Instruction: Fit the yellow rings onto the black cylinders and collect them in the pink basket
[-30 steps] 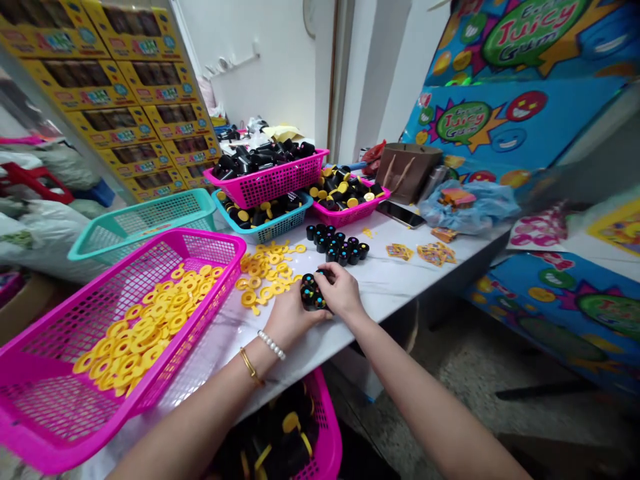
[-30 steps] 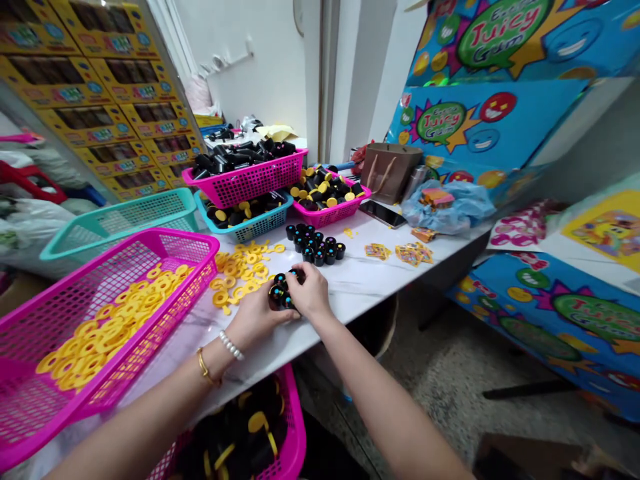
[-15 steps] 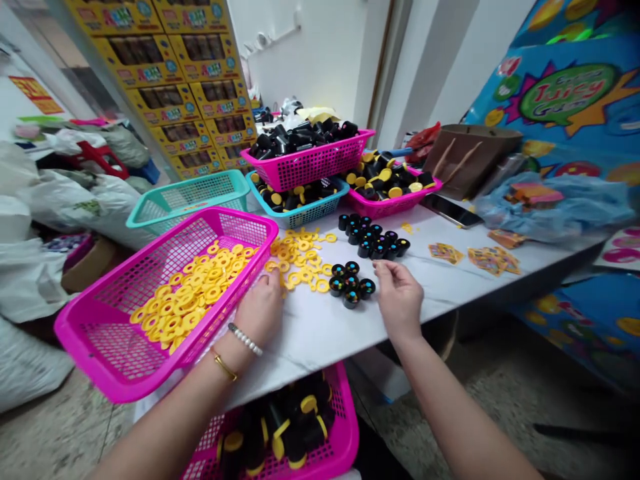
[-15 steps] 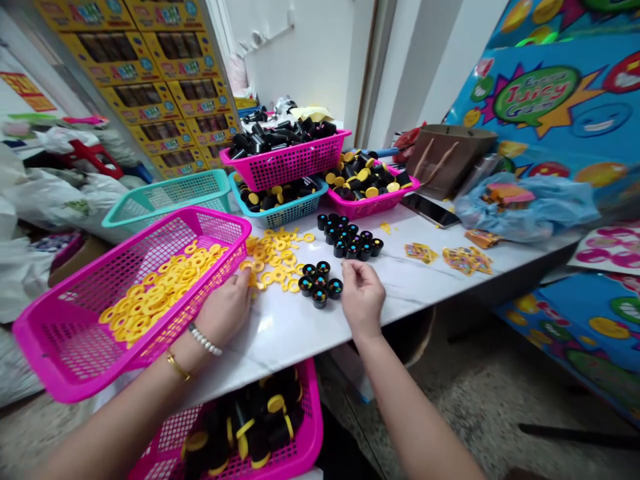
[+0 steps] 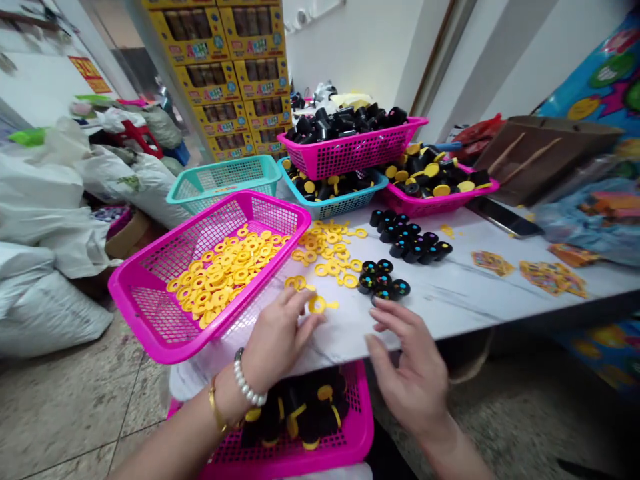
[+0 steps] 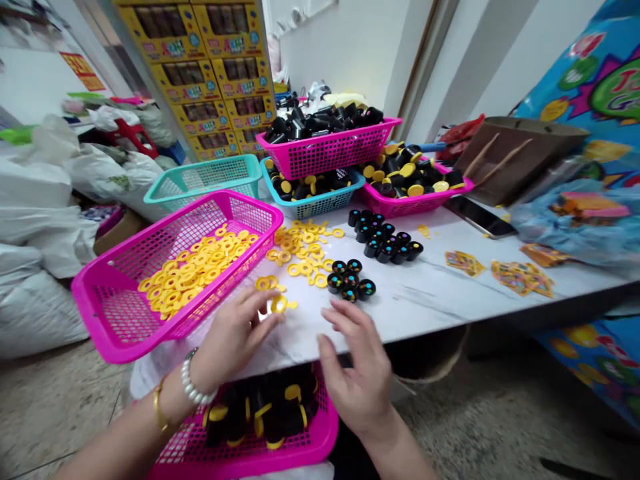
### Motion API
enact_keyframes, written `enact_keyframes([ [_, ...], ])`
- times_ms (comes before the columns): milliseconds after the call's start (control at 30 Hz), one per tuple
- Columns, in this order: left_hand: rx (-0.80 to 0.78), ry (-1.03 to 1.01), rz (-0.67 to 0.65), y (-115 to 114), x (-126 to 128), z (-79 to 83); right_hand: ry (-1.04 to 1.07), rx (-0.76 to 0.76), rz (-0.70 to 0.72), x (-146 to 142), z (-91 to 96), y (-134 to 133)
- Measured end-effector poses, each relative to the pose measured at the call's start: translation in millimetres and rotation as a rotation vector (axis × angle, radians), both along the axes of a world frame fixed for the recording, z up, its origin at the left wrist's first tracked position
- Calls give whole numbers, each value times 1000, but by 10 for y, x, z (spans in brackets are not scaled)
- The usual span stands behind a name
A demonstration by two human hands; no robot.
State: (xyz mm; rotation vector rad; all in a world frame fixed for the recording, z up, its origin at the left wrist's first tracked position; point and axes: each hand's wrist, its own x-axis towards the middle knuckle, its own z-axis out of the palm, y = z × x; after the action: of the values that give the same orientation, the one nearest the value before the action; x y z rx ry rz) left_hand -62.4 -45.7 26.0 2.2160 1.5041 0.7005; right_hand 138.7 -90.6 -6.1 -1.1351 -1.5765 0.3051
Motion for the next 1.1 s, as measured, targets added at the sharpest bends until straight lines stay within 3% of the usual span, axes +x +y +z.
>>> enact_keyframes([
  [67, -172, -99, -193, -127, 90, 60, -84, -123, 197, -10, 1, -22],
  [133, -360, -161, -327, -185, 187, 71, -17, -287, 307, 29, -15, -28],
  [200, -442, -221, -301, -159, 285, 24, 161, -460, 298, 102, -40, -48],
  [300, -338, -300, -63, 25, 449, -104, 428, -657, 232, 226, -89, -104],
  [367, -238, -314, 51, 203, 578, -186, 548, -708, 197, 287, -135, -141],
  [533, -111, -247, 29, 594, 897, -316, 687, -730, 132, 318, -269, -197],
  [633, -50, -241, 28, 643, 939, -327, 707, -738, 119, 319, -303, -214],
  [733, -35, -192, 43, 465, 768, -277, 679, -761, 124, 367, -271, -235],
  [900, -179, -166, 84, -76, 291, -210, 672, -800, 182, 377, -110, -209],
  [1000, -157, -207, 96, -241, 169, -238, 679, -843, 307, 189, 15, -47],
  [1100, -108, -246, 77, -245, 174, -283, 593, -864, 351, -80, 96, 195],
])
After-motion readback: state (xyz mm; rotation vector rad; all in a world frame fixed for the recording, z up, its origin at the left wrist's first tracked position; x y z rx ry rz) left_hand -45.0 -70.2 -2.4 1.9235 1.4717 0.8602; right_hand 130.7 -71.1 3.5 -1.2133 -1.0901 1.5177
